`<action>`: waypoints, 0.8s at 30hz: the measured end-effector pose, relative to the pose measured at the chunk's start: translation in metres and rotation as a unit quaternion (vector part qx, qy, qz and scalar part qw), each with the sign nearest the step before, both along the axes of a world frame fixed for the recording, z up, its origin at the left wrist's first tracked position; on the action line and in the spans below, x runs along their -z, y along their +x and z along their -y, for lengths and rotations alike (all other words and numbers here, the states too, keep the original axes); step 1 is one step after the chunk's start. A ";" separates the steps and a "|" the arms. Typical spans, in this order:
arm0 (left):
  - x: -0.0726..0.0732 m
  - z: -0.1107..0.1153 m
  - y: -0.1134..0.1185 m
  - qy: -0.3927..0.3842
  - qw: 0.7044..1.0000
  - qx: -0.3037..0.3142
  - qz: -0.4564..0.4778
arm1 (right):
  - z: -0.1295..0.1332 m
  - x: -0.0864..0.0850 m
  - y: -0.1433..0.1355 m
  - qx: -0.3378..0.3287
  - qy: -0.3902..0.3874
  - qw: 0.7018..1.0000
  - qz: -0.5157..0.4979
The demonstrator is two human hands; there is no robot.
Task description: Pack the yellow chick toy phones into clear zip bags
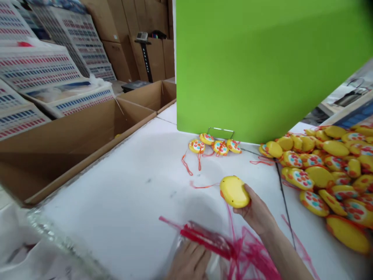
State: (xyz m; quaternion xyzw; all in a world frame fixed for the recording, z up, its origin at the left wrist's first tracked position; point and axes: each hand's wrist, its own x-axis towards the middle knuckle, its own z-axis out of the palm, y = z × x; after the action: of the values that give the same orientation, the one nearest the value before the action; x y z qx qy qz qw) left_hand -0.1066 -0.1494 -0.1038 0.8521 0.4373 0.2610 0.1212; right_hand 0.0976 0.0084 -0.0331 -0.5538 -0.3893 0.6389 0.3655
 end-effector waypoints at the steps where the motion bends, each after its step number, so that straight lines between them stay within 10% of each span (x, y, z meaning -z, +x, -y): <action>1: -0.005 0.003 0.002 -0.011 1.000 -0.009 -0.015 | 0.018 -0.002 -0.006 0.004 -0.020 0.999 -0.032; 9: -0.014 0.012 0.009 -0.100 0.991 0.000 -0.086 | 0.113 -0.029 -0.026 0.065 -0.103 0.977 -0.176; 16: -0.018 0.010 0.008 -0.144 0.988 -0.054 0.023 | 0.174 -0.014 -0.016 0.130 -0.116 0.976 -0.131; 24: -0.014 0.008 0.004 -0.115 0.990 -0.038 0.069 | 0.223 -0.004 0.006 0.056 -0.144 0.985 -0.079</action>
State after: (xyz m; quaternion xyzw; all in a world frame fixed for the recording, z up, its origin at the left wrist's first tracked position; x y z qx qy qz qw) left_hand -0.1031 -0.1570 -0.0902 0.7953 0.4871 0.2715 0.2378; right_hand 0.1037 -0.2149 -0.0294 -0.5694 -0.2322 0.7084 0.3466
